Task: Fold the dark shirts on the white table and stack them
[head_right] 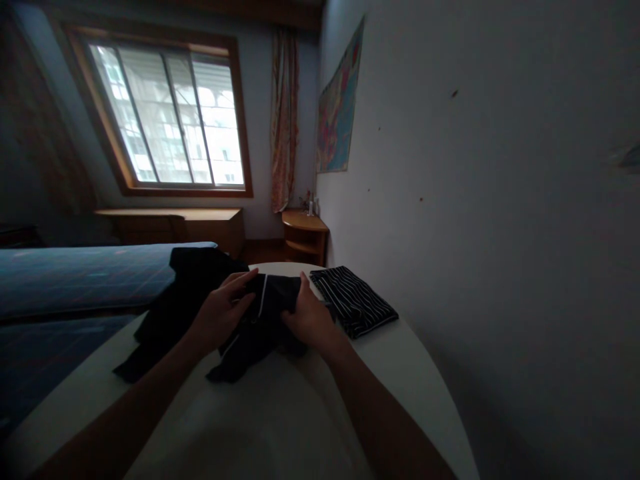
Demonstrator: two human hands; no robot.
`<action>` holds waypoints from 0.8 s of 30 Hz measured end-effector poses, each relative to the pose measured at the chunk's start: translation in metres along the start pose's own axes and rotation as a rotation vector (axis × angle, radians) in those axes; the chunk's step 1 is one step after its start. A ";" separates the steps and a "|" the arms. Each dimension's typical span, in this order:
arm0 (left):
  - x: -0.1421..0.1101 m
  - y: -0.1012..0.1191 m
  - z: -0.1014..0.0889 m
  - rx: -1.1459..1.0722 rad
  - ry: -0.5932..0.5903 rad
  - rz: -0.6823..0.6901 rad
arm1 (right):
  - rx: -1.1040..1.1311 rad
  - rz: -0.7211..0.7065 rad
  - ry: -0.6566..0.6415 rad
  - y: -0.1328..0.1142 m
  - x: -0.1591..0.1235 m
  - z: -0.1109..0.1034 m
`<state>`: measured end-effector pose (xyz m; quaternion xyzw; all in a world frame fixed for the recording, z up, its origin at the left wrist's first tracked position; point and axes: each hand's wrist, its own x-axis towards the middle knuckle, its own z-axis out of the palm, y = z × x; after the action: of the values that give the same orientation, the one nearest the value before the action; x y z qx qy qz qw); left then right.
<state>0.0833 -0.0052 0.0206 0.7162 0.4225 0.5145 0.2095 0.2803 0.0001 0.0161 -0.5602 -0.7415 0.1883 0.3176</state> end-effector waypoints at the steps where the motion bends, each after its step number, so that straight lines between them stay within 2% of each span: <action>1: 0.001 -0.002 -0.001 0.017 0.024 -0.001 | -0.022 0.027 -0.007 -0.001 0.000 -0.005; 4: 0.004 -0.010 -0.004 0.091 0.110 -0.015 | 0.021 0.078 0.000 -0.004 0.001 -0.027; 9: 0.008 -0.015 -0.011 0.205 0.212 -0.007 | 0.505 0.100 -0.073 -0.007 0.001 -0.054; 11: 0.007 -0.011 -0.012 0.223 0.217 0.013 | 0.568 0.038 -0.046 -0.006 0.001 -0.057; 13: 0.006 -0.006 -0.012 0.234 0.205 0.048 | 0.486 -0.049 0.012 -0.003 0.003 -0.057; 18: 0.003 0.000 -0.008 0.247 0.146 0.083 | 0.071 -0.199 0.181 0.004 0.008 -0.052; 20: 0.002 -0.004 -0.004 0.249 0.105 0.083 | -0.058 -0.177 0.216 0.007 0.008 -0.045; 24: 0.001 -0.015 0.004 0.272 -0.002 0.079 | -0.140 0.011 0.110 0.010 0.009 -0.027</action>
<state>0.0817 0.0041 0.0086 0.7545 0.4596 0.4596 0.0906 0.3041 0.0092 0.0320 -0.5947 -0.7312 0.1068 0.3167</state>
